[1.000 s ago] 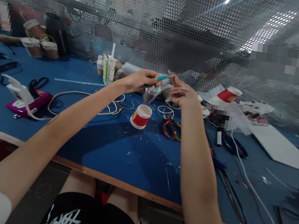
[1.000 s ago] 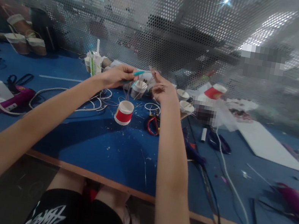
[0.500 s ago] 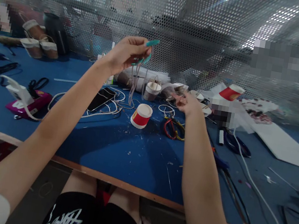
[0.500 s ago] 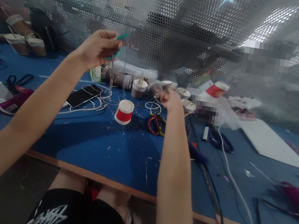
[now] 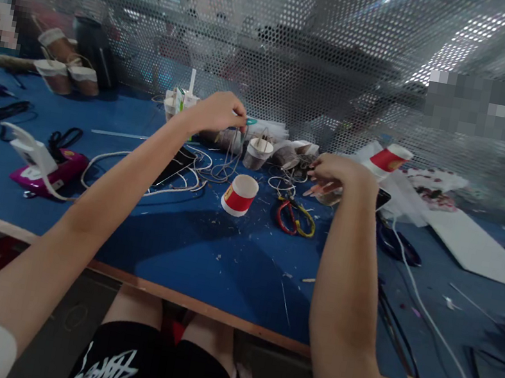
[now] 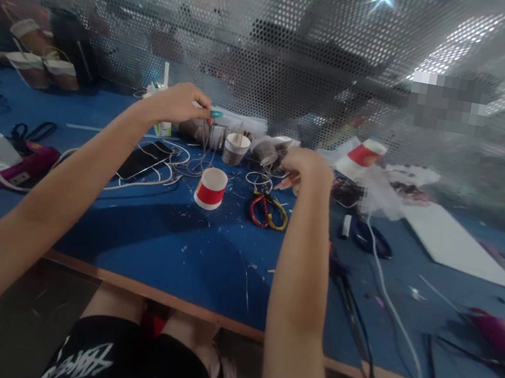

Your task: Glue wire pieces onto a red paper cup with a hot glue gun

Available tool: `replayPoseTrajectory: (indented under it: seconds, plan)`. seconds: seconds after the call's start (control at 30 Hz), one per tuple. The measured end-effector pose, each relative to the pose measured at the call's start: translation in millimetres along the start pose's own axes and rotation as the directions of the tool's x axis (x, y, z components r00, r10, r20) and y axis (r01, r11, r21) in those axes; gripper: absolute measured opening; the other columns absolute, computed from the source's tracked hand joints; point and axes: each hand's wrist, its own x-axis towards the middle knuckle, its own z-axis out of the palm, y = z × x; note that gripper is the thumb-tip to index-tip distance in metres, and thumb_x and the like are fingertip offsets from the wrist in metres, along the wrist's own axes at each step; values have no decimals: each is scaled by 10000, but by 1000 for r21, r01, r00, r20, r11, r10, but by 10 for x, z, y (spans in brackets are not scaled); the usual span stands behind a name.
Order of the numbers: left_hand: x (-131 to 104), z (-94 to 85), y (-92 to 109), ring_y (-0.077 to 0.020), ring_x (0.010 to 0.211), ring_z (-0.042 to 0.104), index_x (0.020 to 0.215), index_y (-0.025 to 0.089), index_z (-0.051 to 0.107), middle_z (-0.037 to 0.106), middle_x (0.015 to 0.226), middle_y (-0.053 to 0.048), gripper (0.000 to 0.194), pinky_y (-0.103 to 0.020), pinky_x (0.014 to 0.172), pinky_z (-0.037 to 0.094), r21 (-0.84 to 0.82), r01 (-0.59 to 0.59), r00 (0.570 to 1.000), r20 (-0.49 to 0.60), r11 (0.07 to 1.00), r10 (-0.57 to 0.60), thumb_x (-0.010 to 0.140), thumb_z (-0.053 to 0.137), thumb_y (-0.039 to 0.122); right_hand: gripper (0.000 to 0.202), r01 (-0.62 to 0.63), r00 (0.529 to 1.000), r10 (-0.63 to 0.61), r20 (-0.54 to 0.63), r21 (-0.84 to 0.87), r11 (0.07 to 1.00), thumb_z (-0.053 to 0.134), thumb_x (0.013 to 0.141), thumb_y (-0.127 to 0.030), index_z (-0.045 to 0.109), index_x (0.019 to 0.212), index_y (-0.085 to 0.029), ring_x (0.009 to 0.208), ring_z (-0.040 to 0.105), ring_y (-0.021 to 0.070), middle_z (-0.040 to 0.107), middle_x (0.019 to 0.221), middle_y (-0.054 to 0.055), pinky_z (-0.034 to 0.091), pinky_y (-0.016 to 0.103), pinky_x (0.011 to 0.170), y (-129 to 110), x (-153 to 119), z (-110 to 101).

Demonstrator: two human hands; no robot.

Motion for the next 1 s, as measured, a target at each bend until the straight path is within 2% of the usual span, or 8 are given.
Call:
replayPoseTrajectory:
  seconds: [0.1, 0.23, 0.4, 0.53, 0.63, 0.73, 0.87, 1.0]
  plan:
    - [41, 48, -12, -204, 857, 605, 694, 177, 713, 661, 754, -39, 170, -376, 975, 403, 36, -36, 999, -38, 999, 38, 804, 599, 238, 172, 20, 993, -40, -107, -179, 984, 592, 703, -50, 680, 711, -198, 960, 698, 316, 724, 802, 105, 541, 438, 857, -70, -85, -69]
    - [86, 108, -57, -219, 943, 610, 712, 181, 691, 682, 853, -62, 151, -368, 994, 396, 21, -44, 991, -129, 999, 46, 816, 596, 236, 224, 103, 902, -197, -384, -251, 963, 538, 772, -109, 730, 875, -162, 1094, 653, 318, 738, 1027, 150, 484, 450, 982, -88, -112, -46]
    - [59, 116, -10, -188, 878, 613, 766, 176, 673, 652, 777, -40, 175, -315, 893, 425, -72, -66, 985, -161, 995, 54, 873, 553, 245, 222, 7, 993, -24, -117, -140, 990, 514, 842, -225, 711, 753, -172, 833, 702, 317, 713, 757, 141, 540, 444, 798, 4, 16, 49]
    - [39, 207, 91, -189, 890, 615, 800, 161, 670, 638, 776, -35, 167, -315, 896, 419, -79, -83, 991, -107, 993, 74, 888, 561, 252, 304, 63, 998, -61, 31, -72, 995, 491, 913, -325, 693, 745, -171, 805, 706, 298, 701, 702, 131, 546, 434, 809, -115, 38, 176]
    - [64, 336, 84, -215, 958, 600, 783, 160, 665, 647, 858, -55, 123, -348, 957, 393, -3, -85, 992, -94, 996, 85, 858, 600, 232, 139, 229, 972, -229, 63, -6, 973, 664, 824, -331, 693, 814, -196, 1004, 682, 268, 742, 949, 89, 507, 387, 963, -326, -52, 329]
    - [88, 448, 30, -209, 906, 583, 711, 166, 636, 624, 810, -49, 160, -342, 920, 396, 21, -84, 993, -78, 996, 86, 852, 595, 228, 343, 451, 863, -489, 125, 244, 859, 818, 651, -201, 666, 957, -229, 1086, 644, 255, 707, 1130, 57, 520, 377, 975, -505, -159, 469]
    - [81, 544, 15, -170, 748, 522, 609, 187, 545, 543, 668, -9, 250, -304, 793, 388, -37, -128, 991, -42, 991, 127, 852, 569, 241, 304, 467, 812, -553, 184, 363, 806, 840, 619, -173, 656, 855, -222, 901, 641, 235, 698, 908, 34, 567, 375, 813, -567, -211, 523]
    - [66, 626, 56, -142, 663, 452, 556, 193, 461, 472, 601, 15, 292, -291, 701, 344, -114, -133, 991, -18, 985, 132, 832, 551, 221, 115, 428, 830, -535, 157, 437, 791, 763, 683, -173, 659, 723, -201, 737, 617, 162, 664, 744, -3, 559, 317, 706, -511, -159, 520]
